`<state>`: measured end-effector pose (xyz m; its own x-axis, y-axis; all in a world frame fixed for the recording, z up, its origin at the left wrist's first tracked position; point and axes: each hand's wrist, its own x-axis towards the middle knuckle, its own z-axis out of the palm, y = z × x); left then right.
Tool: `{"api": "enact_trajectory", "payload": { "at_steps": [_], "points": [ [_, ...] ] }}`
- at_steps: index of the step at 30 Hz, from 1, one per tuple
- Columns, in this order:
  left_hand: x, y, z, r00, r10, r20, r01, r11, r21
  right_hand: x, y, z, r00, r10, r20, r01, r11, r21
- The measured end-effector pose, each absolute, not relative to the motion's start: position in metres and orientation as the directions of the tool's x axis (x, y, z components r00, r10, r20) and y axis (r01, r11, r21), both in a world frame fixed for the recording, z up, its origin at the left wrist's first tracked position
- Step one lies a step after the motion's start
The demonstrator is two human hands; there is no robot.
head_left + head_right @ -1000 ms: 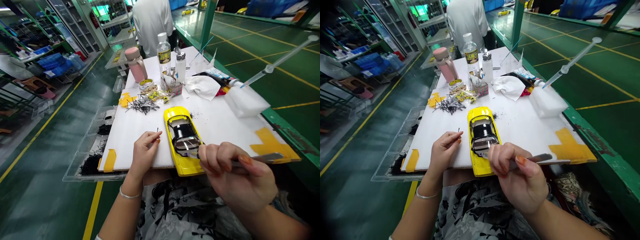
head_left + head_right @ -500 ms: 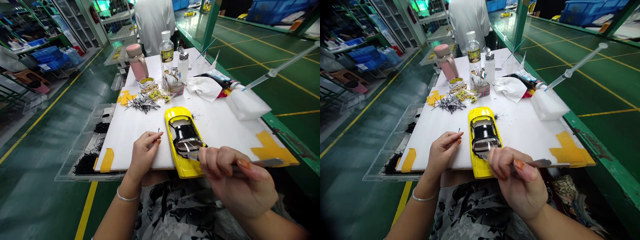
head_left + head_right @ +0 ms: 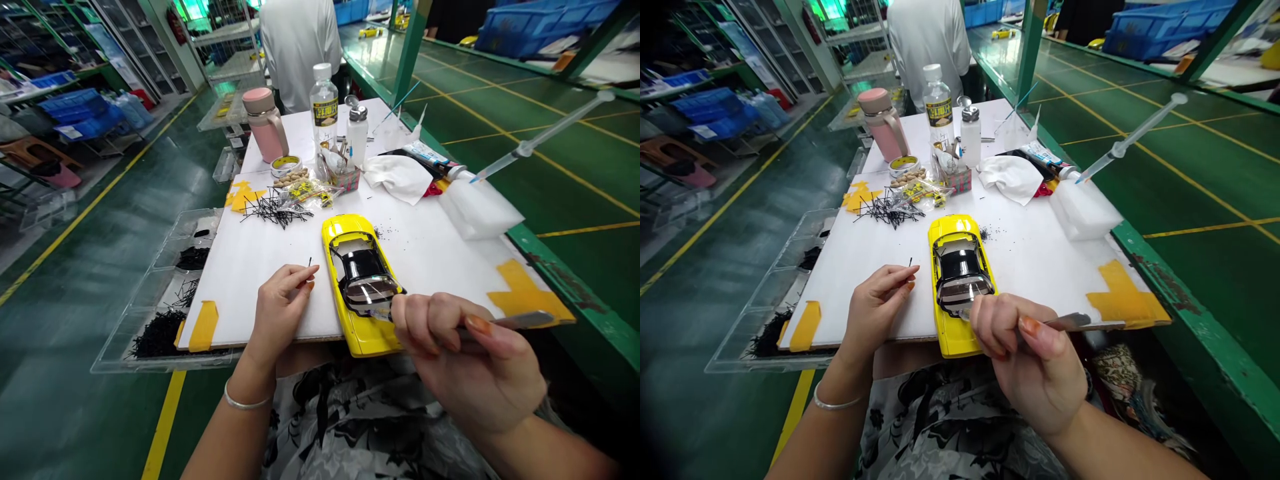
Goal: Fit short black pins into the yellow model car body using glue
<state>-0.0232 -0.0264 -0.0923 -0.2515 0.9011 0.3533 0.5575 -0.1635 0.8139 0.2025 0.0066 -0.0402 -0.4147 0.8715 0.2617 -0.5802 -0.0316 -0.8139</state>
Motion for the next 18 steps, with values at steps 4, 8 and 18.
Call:
{"api": "enact_trajectory", "payload": {
  "at_steps": [4, 8, 18],
  "points": [
    [-0.024, -0.027, -0.093, -0.252, 0.902, 0.35, 0.554, -0.162, 0.817, 0.209, 0.011, -0.038, -0.397, 0.888, 0.231, -0.59, -0.054, -0.805],
    [-0.024, -0.027, -0.092, -0.257, 0.902, 0.347, 0.557, -0.156, 0.816, 0.223, 0.019, -0.034, -0.366, 0.909, 0.199, -0.61, -0.073, -0.789],
    [-0.024, -0.026, -0.091, -0.26, 0.904, 0.341, 0.573, -0.14, 0.807, 0.242, 0.031, -0.027, -0.292, 0.944, 0.152, -0.602, -0.058, -0.796]
  ]
}}
